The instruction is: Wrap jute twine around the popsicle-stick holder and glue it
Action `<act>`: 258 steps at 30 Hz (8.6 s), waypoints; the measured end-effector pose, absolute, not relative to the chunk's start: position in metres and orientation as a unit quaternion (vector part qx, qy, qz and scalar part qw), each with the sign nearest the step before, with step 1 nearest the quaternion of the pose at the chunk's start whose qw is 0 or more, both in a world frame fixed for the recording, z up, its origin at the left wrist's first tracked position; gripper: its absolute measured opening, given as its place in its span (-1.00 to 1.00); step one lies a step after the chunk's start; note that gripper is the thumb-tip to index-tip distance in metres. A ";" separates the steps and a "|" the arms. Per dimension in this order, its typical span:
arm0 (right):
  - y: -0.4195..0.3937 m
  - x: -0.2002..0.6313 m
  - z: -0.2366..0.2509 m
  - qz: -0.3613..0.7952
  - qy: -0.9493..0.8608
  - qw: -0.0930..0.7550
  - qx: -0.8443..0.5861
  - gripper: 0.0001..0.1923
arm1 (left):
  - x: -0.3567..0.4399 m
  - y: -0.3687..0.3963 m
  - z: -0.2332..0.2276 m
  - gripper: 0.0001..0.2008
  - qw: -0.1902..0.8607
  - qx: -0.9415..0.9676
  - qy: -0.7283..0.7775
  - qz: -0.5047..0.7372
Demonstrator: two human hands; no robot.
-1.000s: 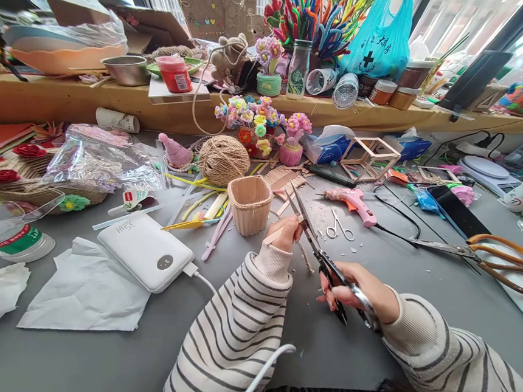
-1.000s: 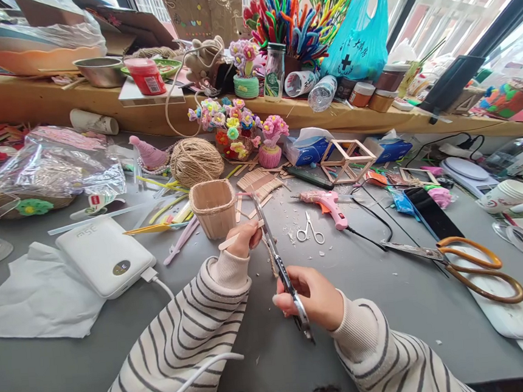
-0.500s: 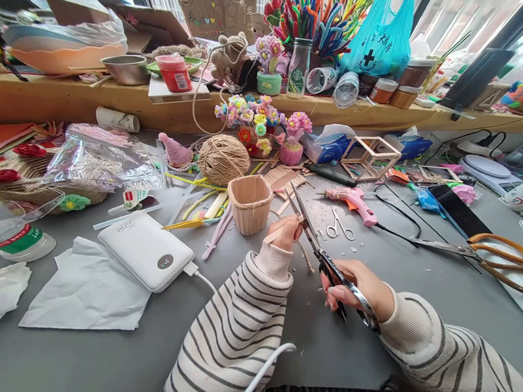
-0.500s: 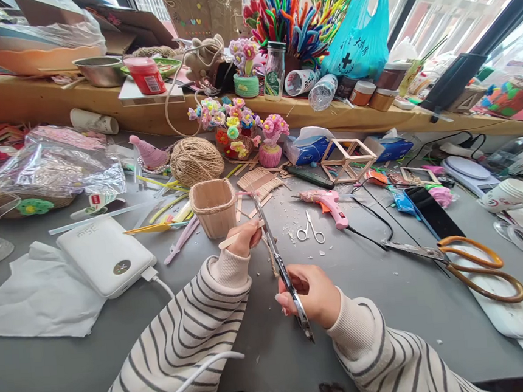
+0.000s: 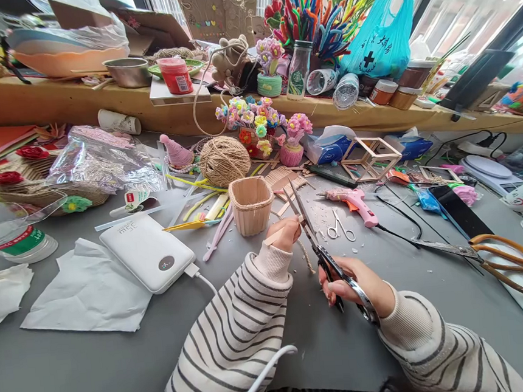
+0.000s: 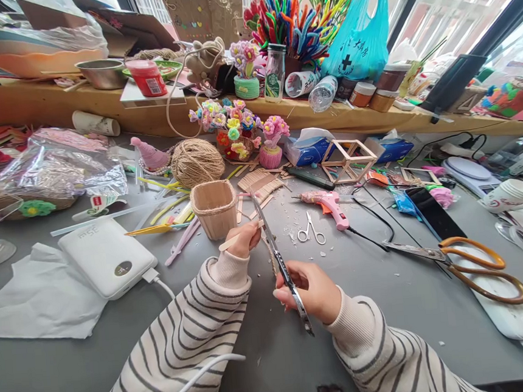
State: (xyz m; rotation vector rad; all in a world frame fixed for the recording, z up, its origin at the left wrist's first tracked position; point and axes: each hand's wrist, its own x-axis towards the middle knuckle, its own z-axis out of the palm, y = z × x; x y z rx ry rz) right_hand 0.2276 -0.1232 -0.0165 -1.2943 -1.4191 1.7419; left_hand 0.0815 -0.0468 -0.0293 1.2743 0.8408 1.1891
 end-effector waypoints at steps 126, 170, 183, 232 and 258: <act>-0.128 0.249 -0.043 -0.128 -0.696 0.159 -0.688 -0.80 | 0.070 -0.054 -0.029 -0.60 0.502 0.472 0.530 0.495; -0.081 0.199 -0.001 0.658 -0.447 0.524 -0.305 -0.69 | 0.056 -0.056 -0.024 -0.47 0.566 0.604 0.274 0.490; -0.084 0.215 0.005 0.601 -0.501 0.494 -0.379 -0.78 | 0.055 -0.060 -0.019 -0.66 0.403 0.683 0.288 0.536; -0.080 0.209 -0.011 0.469 -0.595 0.447 -0.476 -0.67 | 0.066 -0.057 -0.023 -0.63 0.514 0.527 0.405 0.542; -0.077 0.204 -0.015 0.607 -0.537 0.376 -0.449 -0.57 | 0.061 -0.051 -0.033 -0.64 0.565 0.528 0.396 0.495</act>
